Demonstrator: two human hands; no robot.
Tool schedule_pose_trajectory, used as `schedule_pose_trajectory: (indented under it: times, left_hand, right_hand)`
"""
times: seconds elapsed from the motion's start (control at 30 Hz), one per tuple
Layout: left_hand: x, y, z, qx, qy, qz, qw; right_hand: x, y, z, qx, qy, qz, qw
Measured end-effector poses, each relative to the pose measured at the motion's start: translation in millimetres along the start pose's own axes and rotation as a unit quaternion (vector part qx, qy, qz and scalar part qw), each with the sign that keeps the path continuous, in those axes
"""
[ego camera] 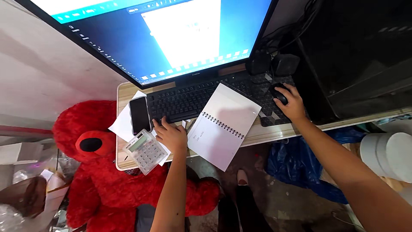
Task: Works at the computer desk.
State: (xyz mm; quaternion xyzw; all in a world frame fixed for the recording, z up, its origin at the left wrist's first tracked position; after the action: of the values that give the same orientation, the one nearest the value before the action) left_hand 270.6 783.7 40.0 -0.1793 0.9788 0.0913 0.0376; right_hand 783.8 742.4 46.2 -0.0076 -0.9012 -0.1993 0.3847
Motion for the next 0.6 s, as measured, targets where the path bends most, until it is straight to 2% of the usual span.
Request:
schedule_pose_trajectory:
  times: [0.6]
  left_hand:
    - [1.8, 0.1, -0.8, 0.009, -0.003, -0.014, 1.000]
  right_hand:
    - [4.6, -0.7, 1.3, 0.012, 0.006, -0.010, 1.000]
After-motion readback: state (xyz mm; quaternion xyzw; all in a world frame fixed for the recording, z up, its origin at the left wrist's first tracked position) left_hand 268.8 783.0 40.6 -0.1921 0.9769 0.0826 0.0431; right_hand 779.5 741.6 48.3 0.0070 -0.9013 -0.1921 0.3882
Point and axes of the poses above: each hand's wrist, its own y-axis towards the middle knuckle, its own z-axis out of the palm, x = y × z, the point moved 10 cm from there along y, towards the middle knuckle, and after that the axes turned 15 degrees about y, right-handed, at the moved point
